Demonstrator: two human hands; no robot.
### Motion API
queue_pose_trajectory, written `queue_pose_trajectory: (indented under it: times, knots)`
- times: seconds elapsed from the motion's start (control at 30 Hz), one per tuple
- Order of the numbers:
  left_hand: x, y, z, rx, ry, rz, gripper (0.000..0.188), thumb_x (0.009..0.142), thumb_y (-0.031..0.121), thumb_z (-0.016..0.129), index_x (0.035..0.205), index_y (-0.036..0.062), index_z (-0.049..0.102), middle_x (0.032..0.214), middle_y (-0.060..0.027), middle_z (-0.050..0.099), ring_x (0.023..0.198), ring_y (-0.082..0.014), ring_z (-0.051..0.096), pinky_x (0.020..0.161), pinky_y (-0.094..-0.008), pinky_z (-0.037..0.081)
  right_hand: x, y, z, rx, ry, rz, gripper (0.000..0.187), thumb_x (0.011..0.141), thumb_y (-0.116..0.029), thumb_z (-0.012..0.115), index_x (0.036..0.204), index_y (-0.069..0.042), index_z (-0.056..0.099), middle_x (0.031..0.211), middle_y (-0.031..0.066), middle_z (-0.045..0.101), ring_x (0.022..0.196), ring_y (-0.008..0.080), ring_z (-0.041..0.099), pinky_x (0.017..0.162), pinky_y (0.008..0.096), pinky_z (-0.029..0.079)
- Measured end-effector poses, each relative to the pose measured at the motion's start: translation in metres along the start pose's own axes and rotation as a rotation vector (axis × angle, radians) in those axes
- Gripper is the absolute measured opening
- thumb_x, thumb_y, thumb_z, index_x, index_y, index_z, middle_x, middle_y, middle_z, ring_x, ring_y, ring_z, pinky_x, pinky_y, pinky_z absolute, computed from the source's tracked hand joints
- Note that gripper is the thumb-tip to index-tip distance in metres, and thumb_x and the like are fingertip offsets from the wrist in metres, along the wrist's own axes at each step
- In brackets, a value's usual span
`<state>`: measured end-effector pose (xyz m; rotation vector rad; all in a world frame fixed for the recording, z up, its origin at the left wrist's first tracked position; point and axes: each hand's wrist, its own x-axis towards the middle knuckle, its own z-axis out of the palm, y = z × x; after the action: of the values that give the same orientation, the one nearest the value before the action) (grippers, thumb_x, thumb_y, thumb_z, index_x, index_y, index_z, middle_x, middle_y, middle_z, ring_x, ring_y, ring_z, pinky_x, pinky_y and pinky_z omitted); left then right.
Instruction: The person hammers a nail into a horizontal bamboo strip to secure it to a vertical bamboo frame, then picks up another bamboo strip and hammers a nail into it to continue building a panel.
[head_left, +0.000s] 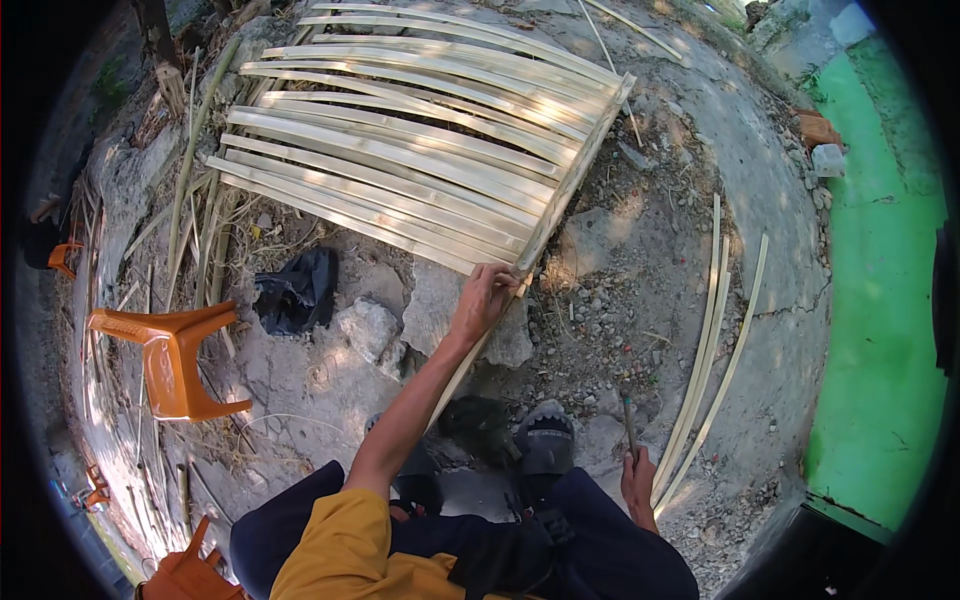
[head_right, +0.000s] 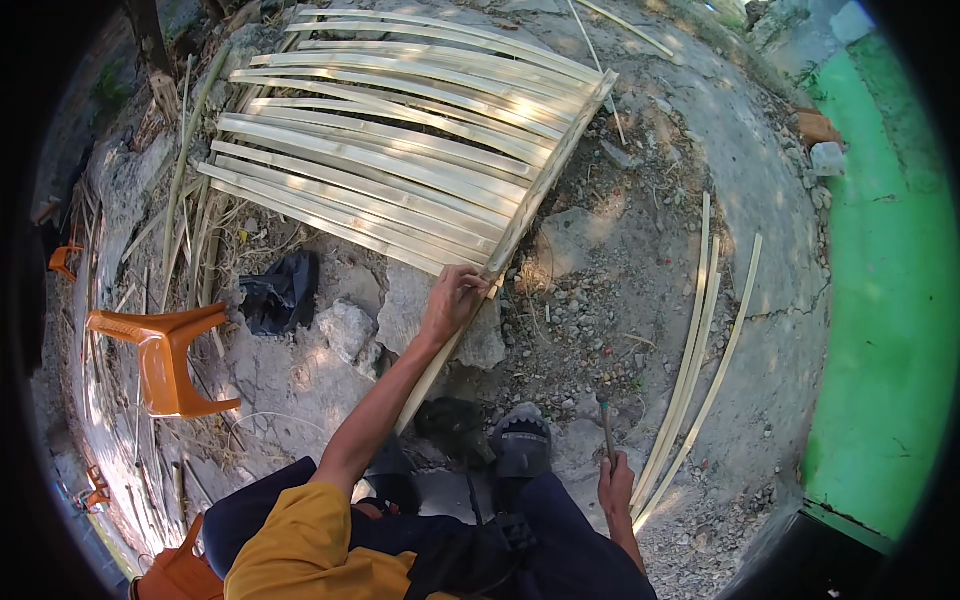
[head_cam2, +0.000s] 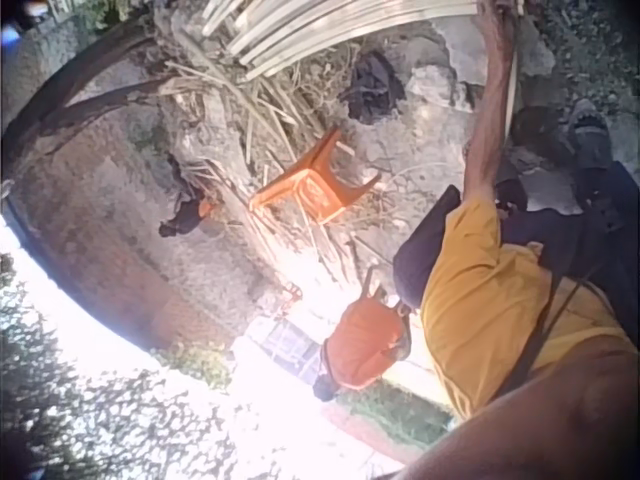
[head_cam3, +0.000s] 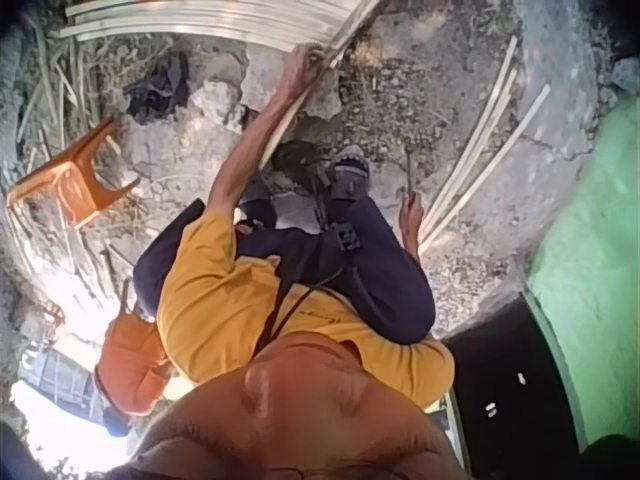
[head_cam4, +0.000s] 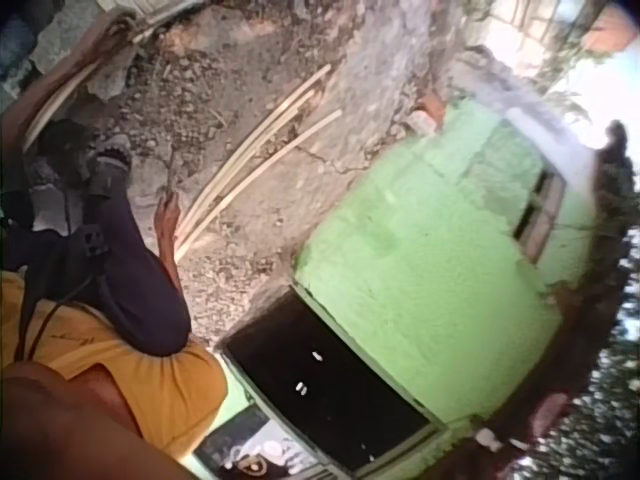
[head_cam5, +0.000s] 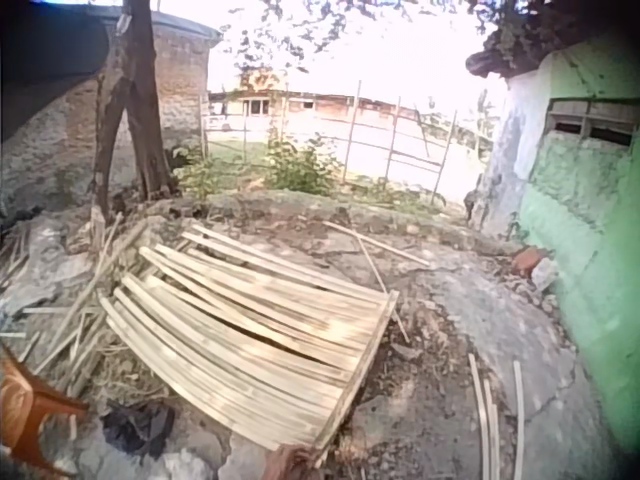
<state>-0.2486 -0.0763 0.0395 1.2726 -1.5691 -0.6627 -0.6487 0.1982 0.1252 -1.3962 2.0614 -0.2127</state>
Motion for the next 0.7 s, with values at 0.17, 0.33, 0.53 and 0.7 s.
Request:
queue_pose_trajectory:
  times: [0.17, 0.33, 0.53, 0.7]
  knots:
    - [-0.007, -0.003, 0.009, -0.088, 0.059, -0.092, 0.035, 0.085, -0.009, 0.07, 0.112, 0.0024, 0.052, 0.094, -0.0152, 0.07, 0.088, -0.0283, 0.074, 0.076, -0.0378, 0.058, 0.046, -0.089, -0.001, 0.167, -0.056, -0.175, 0.022, 0.106, -0.019, 0.049, 0.114, 0.0, 0.058, 0.071, 0.0157, 0.061, 0.059, 0.0317, 0.063, 0.056, 0.0436, 0.043]
    - [-0.012, -0.009, 0.015, -0.208, 0.126, -0.178, 0.033, 0.087, -0.012, 0.066, 0.111, 0.0008, 0.049, 0.094, -0.0158, 0.068, 0.09, -0.0274, 0.072, 0.079, -0.0364, 0.057, 0.093, -0.19, 0.027, 0.2, -0.154, -0.396, 0.023, 0.107, -0.018, 0.047, 0.119, -0.001, 0.056, 0.075, 0.0183, 0.063, 0.065, 0.0369, 0.065, 0.061, 0.0453, 0.047]
    - [-0.011, 0.004, 0.015, -0.191, 0.118, -0.258, 0.033, 0.088, -0.013, 0.064, 0.112, 0.0004, 0.046, 0.094, -0.0158, 0.069, 0.09, -0.0262, 0.072, 0.08, -0.0359, 0.057, 0.117, -0.226, 0.062, 0.126, -0.046, -0.633, 0.027, 0.105, -0.016, 0.048, 0.127, -0.001, 0.05, 0.086, 0.0248, 0.063, 0.077, 0.0464, 0.066, 0.066, 0.0515, 0.05]
    - [-0.013, 0.0, 0.013, -0.217, 0.129, -0.276, 0.035, 0.088, -0.013, 0.064, 0.112, 0.0004, 0.043, 0.094, -0.016, 0.069, 0.09, -0.0255, 0.072, 0.08, -0.0357, 0.058, 0.116, -0.22, 0.074, 0.11, -0.046, -0.593, 0.032, 0.103, -0.015, 0.049, 0.132, -0.002, 0.047, 0.085, 0.0249, 0.064, 0.077, 0.047, 0.066, 0.066, 0.0536, 0.05]
